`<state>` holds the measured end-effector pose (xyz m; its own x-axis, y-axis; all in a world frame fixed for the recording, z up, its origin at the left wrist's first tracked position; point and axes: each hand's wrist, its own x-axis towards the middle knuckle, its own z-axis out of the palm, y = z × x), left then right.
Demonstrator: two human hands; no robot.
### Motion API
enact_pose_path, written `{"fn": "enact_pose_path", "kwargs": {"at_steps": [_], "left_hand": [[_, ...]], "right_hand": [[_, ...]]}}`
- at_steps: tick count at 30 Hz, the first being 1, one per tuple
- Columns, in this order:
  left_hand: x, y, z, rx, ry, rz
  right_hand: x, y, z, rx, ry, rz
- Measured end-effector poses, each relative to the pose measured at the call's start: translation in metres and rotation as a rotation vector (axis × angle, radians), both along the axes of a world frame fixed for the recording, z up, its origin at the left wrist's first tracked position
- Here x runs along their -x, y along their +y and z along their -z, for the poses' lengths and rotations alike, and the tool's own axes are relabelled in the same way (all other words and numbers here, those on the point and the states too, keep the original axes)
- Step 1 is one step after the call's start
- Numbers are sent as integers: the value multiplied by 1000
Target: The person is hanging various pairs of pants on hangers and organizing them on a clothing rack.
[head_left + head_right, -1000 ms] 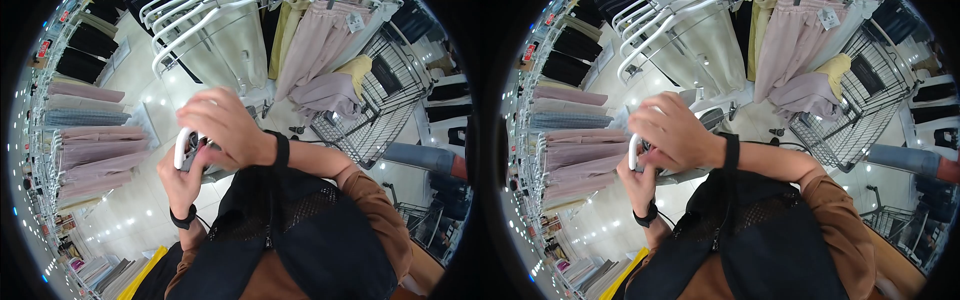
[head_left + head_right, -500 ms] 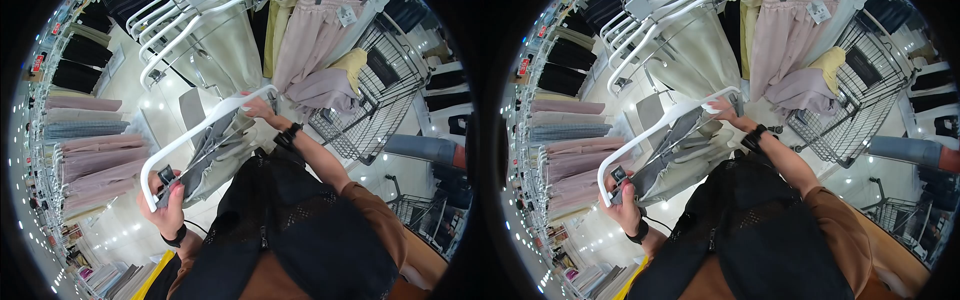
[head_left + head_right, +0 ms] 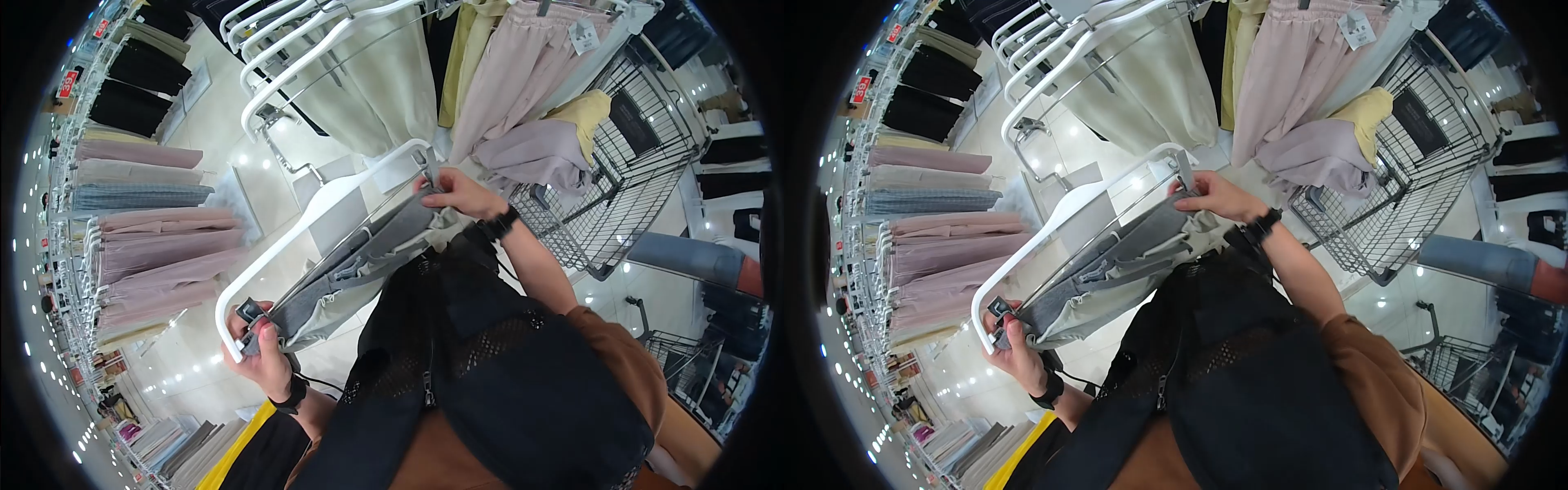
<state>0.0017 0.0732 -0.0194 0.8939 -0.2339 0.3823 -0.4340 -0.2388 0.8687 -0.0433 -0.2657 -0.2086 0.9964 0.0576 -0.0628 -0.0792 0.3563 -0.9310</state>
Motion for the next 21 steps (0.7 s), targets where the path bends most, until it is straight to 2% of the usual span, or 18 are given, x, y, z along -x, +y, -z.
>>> {"fn": "enact_pose_path", "kwargs": {"at_steps": [3,7,9,12,13,14,16,18,21], "left_hand": [[-1,6,13,29,62,-20],[-3,16,35,60,164,9],[-7,21,48,95,233,16],[-17,46,95,222,324,94],[-19,59,110,221,425,126],[-22,66,126,274,448,224],[-20,72,145,304,548,294],[-21,91,171,239,682,412],[-18,84,158,165,742,432]], "right_hand": [[32,-6,-19,71,105,100],[51,-2,-48,56,28,277],[54,-3,-57,176,-38,308],[57,-2,-67,222,-150,270],[54,3,-67,206,-211,328],[51,7,-69,207,-213,329],[45,16,-79,250,11,388],[43,26,-98,362,-35,337],[38,39,-123,596,-90,112]]}}
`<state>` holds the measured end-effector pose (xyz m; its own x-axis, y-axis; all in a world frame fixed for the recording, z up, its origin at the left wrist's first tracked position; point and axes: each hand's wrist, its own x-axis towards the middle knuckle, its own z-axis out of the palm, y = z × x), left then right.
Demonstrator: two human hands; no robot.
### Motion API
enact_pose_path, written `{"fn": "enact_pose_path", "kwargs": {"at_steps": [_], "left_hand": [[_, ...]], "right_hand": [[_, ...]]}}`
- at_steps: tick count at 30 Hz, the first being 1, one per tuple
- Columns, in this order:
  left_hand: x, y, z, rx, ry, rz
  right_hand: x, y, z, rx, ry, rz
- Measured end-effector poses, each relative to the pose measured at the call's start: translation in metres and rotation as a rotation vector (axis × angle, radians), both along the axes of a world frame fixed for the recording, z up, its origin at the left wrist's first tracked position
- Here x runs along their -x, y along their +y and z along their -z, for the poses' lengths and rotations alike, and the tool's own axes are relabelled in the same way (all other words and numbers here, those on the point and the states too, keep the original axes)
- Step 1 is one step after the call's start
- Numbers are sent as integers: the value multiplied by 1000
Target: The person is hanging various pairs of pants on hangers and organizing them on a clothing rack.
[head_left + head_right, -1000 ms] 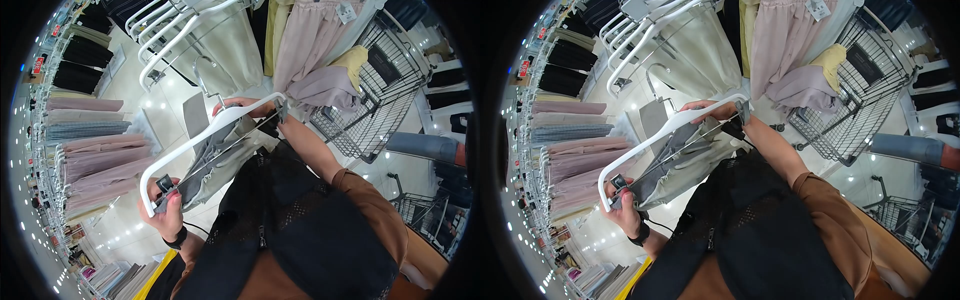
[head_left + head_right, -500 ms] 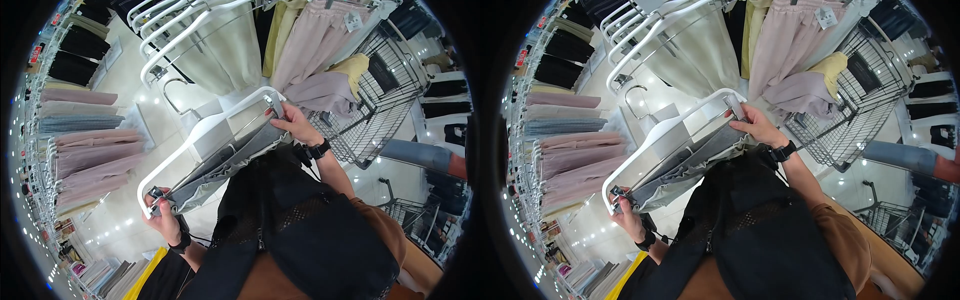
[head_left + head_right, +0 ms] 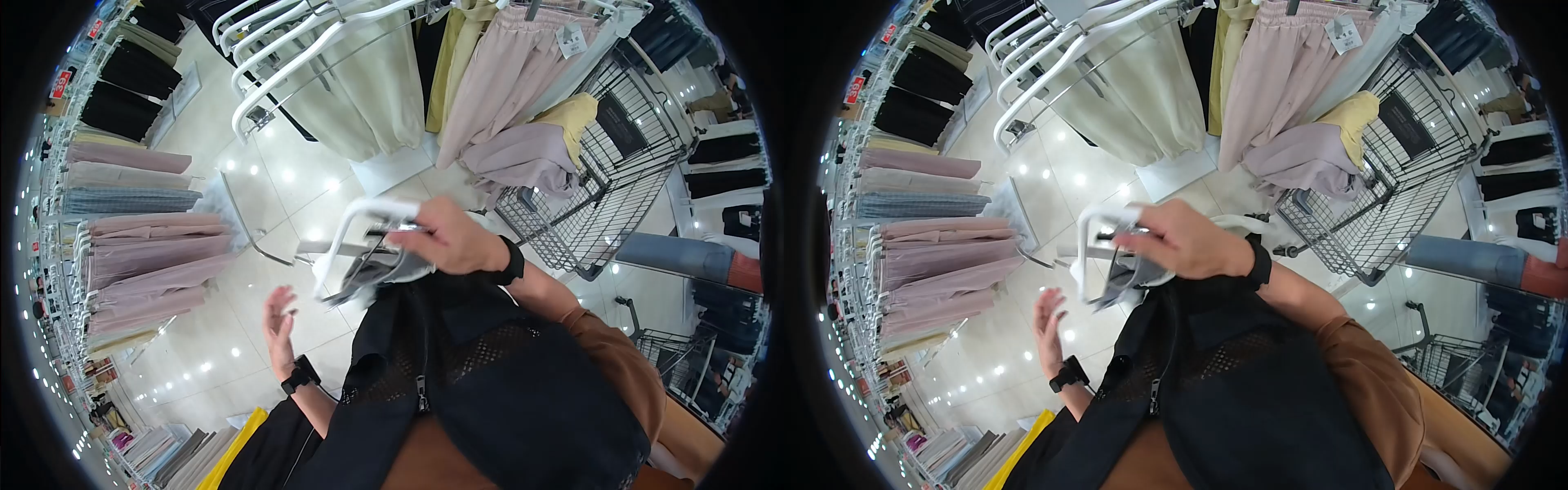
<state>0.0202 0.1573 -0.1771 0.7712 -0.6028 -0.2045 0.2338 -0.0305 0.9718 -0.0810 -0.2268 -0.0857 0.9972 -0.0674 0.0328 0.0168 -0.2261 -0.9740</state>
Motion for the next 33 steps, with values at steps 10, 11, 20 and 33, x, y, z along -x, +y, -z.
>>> {"fn": "enact_pose_path", "kwargs": {"at_steps": [10,11,20,33], "left_hand": [[-4,-147,-121,252,-399,243],[-8,-150,-118,309,-322,286],[-8,-168,-149,209,-495,257],[5,-194,-174,-55,-907,366]], "right_hand": [[-23,46,-69,326,-299,-361],[-22,44,-70,278,-290,-326],[0,13,-41,408,-523,385],[-6,23,-33,412,-811,784]]}}
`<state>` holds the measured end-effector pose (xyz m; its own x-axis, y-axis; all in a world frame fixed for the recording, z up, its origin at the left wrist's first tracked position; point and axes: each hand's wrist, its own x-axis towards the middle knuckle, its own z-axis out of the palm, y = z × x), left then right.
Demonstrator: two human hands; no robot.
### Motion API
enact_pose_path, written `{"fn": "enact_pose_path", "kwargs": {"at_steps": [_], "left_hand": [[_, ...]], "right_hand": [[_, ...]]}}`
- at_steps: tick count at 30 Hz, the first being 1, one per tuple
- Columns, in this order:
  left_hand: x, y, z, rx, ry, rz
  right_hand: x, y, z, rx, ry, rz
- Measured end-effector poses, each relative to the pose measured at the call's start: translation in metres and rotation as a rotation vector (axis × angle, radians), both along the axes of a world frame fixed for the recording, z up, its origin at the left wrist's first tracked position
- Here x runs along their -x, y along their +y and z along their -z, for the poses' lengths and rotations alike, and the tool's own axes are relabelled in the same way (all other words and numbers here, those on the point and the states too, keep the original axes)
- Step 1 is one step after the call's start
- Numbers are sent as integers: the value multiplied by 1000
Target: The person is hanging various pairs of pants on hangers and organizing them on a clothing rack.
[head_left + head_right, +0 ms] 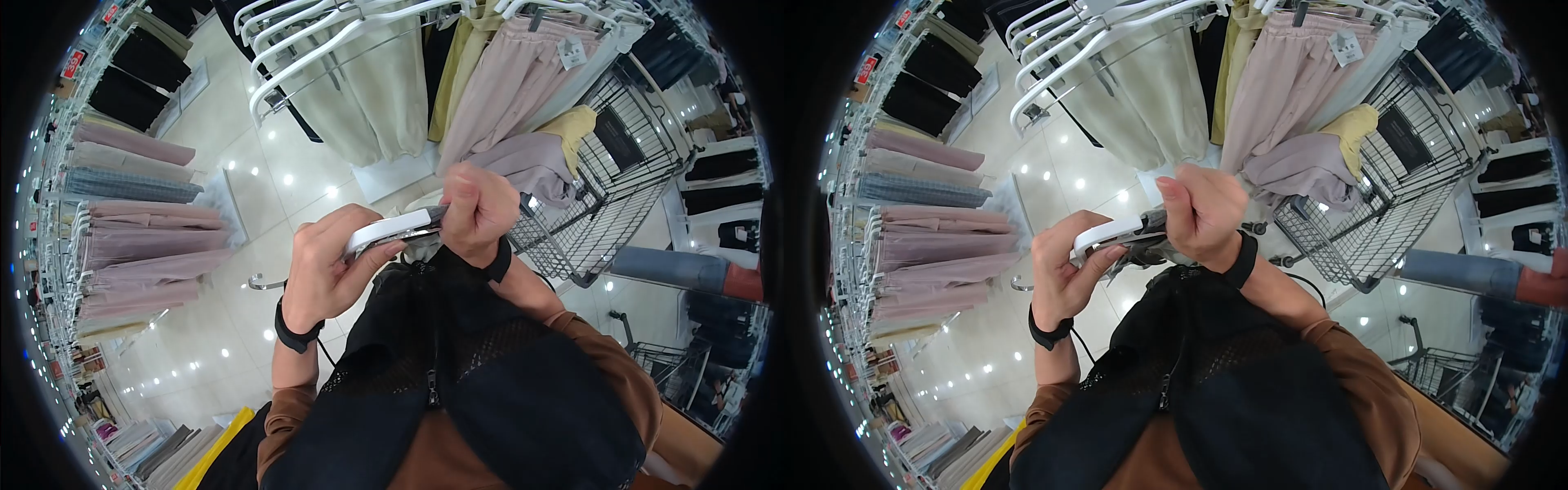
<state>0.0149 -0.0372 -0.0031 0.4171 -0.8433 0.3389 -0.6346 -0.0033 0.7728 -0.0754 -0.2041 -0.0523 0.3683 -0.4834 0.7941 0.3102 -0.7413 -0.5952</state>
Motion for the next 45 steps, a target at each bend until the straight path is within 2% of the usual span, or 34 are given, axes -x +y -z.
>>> {"fn": "enact_pose_path", "kwargs": {"at_steps": [2,4,6,9,14,17,23,25,26,29,33,35,36,38,39,40,41,42,43,44,45], "left_hand": [[0,2,0,-8,-14,-7],[-2,8,3,99,-13,-87],[-2,11,2,95,72,-151],[1,11,-5,33,-26,-14],[6,3,-7,-23,-84,-16],[6,1,-7,-72,-70,13],[12,-1,-11,-111,-87,-43],[11,0,-12,-130,-96,-67],[9,0,-13,-151,-104,-91],[1,3,-10,-165,-178,-87],[-1,7,-3,-153,-126,-107],[-3,13,11,265,-264,-364],[1,24,18,376,-284,-443],[3,61,46,570,-233,-562],[7,59,45,568,-161,-613],[4,70,53,571,-163,-617],[-1,89,72,410,-254,-711],[-1,103,91,241,-342,-797],[-6,103,102,87,-340,-957],[-17,106,113,85,-341,-955],[-25,113,123,74,-194,-890]], "right_hand": [[-1,0,5,18,-37,6],[-2,0,9,-101,-188,0],[1,-1,8,-84,-153,3],[0,2,9,-52,-134,-4],[-1,9,10,-68,-180,-70],[3,10,6,-171,-180,-173],[3,6,-16,-100,-69,-215],[-2,2,-25,96,1,-229],[-4,1,-26,99,-3,-225],[-7,-5,-26,313,214,-489],[-10,-7,-15,359,247,-510],[-18,-9,-15,348,179,-429],[-17,-12,-12,350,178,-428],[-24,-20,-8,236,-55,-291],[-19,-23,-8,238,-55,-291],[-17,-25,-10,129,-64,-234],[-16,-27,-12,21,-71,-175],[-11,-25,-8,21,-69,-175],[-14,-27,-2,-121,-104,-176],[-15,-27,2,-271,-135,-171],[-14,-26,1,-283,-102,-165]]}}
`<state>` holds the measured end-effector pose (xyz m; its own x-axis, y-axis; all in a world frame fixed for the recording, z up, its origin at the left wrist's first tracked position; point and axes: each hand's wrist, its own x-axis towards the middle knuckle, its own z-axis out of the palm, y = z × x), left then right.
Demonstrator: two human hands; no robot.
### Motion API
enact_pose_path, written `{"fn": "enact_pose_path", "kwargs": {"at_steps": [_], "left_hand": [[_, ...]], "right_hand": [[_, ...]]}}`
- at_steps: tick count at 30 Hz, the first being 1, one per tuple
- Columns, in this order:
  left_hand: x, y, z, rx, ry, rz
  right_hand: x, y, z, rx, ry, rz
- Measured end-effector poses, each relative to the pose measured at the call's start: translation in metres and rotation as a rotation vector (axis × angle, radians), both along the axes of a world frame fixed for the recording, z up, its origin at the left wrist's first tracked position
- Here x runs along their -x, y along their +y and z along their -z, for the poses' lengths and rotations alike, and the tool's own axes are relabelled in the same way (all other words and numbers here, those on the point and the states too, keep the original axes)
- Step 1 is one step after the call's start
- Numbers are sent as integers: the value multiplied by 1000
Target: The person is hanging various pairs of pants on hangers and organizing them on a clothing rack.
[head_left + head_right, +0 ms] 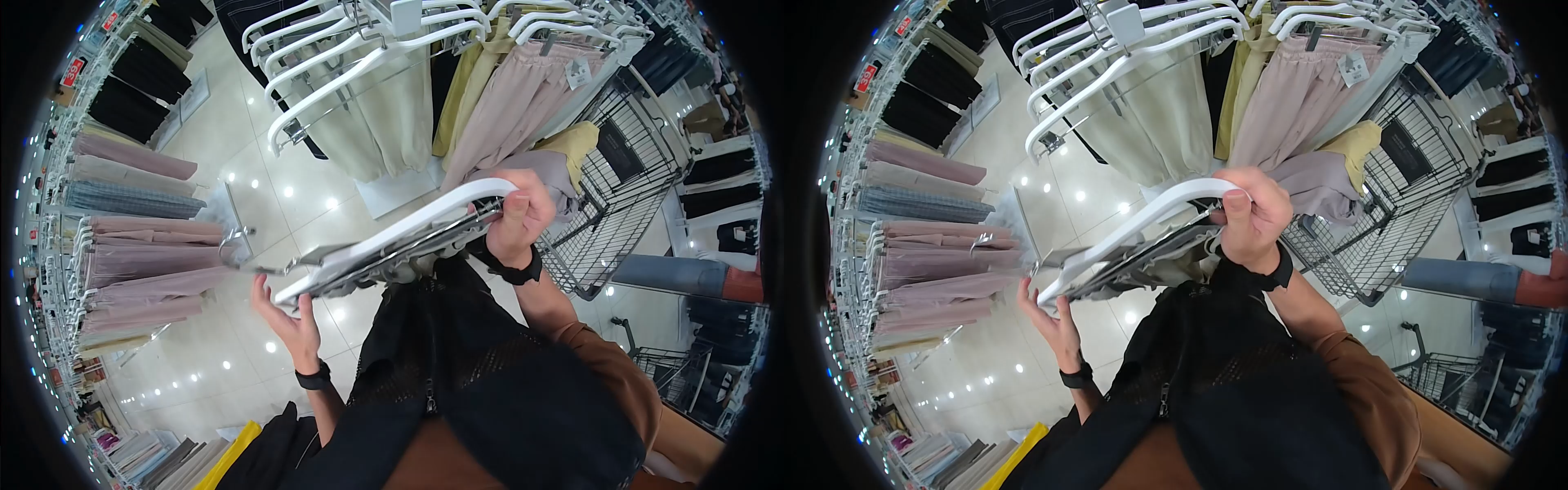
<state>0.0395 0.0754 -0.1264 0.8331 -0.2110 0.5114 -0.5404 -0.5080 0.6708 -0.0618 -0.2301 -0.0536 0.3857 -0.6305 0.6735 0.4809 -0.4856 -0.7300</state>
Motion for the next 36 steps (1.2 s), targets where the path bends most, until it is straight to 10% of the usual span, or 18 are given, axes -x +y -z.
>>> {"fn": "enact_pose_path", "kwargs": {"at_steps": [5,11,19,27,36], "left_hand": [[-47,16,-5,66,547,319],[-48,35,-40,133,169,-28],[-53,91,-135,-367,-269,-226],[-71,118,-158,-507,-255,-459],[-164,127,-190,-505,-274,-410]], "right_hand": [[-19,3,11,-150,8,-32],[-57,3,34,-325,128,-221],[-93,-87,15,382,650,-645],[-134,-225,-114,427,620,-14],[-263,-236,-109,692,1234,-689]]}}
